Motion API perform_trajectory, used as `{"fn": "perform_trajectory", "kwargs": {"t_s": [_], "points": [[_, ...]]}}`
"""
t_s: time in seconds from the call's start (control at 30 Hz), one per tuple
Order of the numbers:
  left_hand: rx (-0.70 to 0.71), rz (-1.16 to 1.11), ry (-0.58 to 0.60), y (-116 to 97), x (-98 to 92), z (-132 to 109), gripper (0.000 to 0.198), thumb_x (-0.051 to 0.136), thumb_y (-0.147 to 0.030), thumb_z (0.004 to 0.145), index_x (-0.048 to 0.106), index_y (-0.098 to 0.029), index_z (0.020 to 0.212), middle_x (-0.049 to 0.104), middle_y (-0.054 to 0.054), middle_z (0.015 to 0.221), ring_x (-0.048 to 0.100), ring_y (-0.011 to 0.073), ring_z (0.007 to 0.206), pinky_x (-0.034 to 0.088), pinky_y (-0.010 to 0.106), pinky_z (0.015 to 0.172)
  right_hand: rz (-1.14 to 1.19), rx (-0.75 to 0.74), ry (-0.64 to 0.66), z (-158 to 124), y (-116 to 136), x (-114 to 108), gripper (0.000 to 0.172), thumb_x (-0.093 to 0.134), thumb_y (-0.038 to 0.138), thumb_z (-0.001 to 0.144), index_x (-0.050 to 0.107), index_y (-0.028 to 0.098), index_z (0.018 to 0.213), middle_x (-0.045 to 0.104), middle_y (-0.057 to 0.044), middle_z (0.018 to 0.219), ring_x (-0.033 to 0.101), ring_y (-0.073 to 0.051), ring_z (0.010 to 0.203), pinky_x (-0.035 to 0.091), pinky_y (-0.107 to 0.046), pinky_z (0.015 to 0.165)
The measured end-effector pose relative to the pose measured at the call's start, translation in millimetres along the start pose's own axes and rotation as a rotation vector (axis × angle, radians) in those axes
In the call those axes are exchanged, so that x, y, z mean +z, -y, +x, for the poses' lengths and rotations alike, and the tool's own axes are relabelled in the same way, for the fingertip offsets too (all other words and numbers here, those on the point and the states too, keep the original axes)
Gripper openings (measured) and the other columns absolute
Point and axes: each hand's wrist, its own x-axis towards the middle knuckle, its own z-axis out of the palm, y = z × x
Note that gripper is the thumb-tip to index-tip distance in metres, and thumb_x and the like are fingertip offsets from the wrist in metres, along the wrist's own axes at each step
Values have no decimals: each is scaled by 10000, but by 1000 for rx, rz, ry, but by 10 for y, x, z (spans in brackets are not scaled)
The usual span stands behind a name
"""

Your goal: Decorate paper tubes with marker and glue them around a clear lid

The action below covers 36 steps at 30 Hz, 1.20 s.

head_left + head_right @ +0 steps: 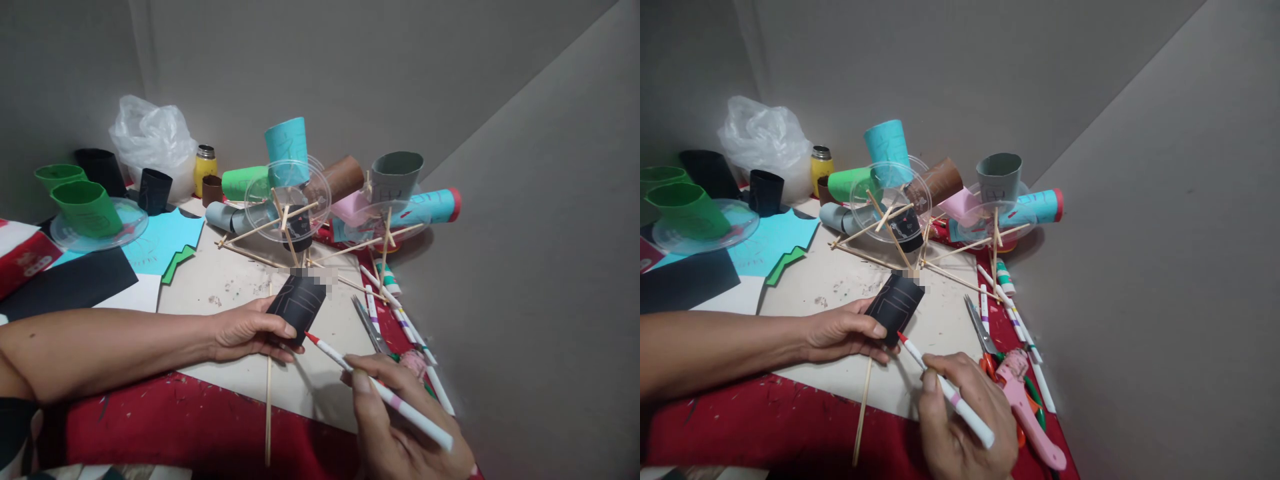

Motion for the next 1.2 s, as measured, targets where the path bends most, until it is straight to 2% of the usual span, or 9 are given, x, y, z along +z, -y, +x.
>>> {"fn": "perform_trajectory", "kwargs": {"t_s": [0.1,0.2,0.33,0.57,0.8,1.0,1.2], "points": [[-8,1,-21,-7,12,-1,603,855,-223,580,558,-181,1103,688,39,907,725,206,842,580,323,760,36,27,-49,-15,-3,9,142,642,92,913,703,195,990,720,-11,756,674,-153,583,548,-288,582],[-7,17,-28,-9,24,-5,553,857,-214,585,585,-181,1065,687,32,910,717,197,838,579,323,755,79,-11,-85,-18,2,28,221,647,42,885,709,194,1034,725,-19,779,682,-171,619,555,-311,591],[22,66,-17,12,34,-3,442,864,-215,608,608,-178,967,679,16,859,687,168,792,560,312,739,100,-118,-5,12,18,59,288,628,10,870,688,194,1083,737,-34,811,715,-198,679,571,-332,595],[50,122,-19,62,39,6,456,845,-200,612,582,-194,985,651,-11,805,641,140,718,539,327,750,179,-172,51,32,-21,91,369,610,-43,858,666,156,1164,734,-63,857,712,-184,737,580,-317,619],[53,128,-36,51,50,3,468,852,-212,598,581,-190,979,635,-16,804,616,132,716,527,311,727,103,-171,45,35,-25,68,324,612,-19,867,661,162,1132,726,-42,843,708,-183,737,574,-309,634],[54,93,-26,17,47,-6,470,862,-217,601,597,-185,988,656,17,871,667,178,817,545,329,737,60,-95,19,37,-5,36,251,627,14,883,676,172,1072,721,-28,826,693,-162,683,545,-289,607],[24,63,-28,8,34,3,549,866,-227,589,582,-182,1057,664,27,908,689,183,834,559,318,744,59,-45,2,0,-45,6,196,624,47,908,680,181,1040,702,-14,803,675,-147,673,534,-282,631]]}}
